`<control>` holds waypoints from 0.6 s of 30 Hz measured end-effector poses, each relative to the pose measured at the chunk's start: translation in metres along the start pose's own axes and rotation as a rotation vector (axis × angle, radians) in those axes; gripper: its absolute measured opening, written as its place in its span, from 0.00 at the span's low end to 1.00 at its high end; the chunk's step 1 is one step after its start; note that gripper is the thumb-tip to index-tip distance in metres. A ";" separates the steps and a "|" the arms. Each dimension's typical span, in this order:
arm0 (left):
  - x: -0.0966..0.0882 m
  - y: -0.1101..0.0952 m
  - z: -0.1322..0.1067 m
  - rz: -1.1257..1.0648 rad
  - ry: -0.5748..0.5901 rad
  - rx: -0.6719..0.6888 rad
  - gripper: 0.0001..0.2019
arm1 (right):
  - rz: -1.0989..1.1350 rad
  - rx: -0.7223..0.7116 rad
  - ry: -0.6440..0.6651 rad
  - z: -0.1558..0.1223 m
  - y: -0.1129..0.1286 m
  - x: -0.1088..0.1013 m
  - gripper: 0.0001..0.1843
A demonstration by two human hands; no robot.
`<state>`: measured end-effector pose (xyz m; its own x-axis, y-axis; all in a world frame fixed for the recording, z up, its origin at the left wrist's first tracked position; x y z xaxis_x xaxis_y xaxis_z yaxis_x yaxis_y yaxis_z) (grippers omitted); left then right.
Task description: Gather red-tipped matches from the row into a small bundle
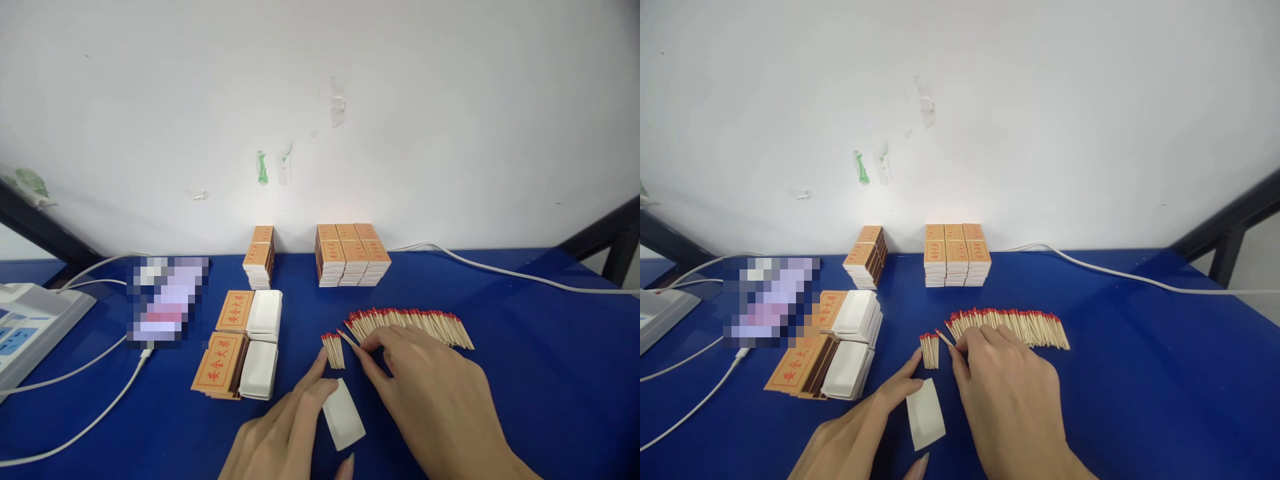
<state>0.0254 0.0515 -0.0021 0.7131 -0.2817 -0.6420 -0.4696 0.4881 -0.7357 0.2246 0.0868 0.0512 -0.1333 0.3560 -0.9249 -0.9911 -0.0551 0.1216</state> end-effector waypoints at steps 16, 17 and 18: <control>-0.014 -0.010 0.002 -0.036 -0.006 0.026 0.46 | 0.070 0.210 0.255 0.005 -0.006 0.003 0.10; -0.013 -0.009 0.002 -0.036 -0.005 0.026 0.46 | 0.095 0.218 0.271 0.005 -0.006 0.002 0.11; -0.012 -0.008 0.002 -0.035 -0.004 0.025 0.46 | 0.125 0.226 0.285 0.006 -0.005 0.002 0.12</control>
<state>0.0218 0.0521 0.0119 0.7311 -0.2956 -0.6149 -0.4309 0.4987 -0.7521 0.2294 0.0934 0.0505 -0.2771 0.0841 -0.9571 -0.9482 0.1368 0.2866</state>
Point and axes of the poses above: each hand's wrist, its own z-axis towards the middle knuckle, its own x-axis out of the palm, y = z × x, the point moved 6 cm from there along z, towards the middle knuckle, and after that the axes turned 4 degrees about -z, right-handed, at the moved point
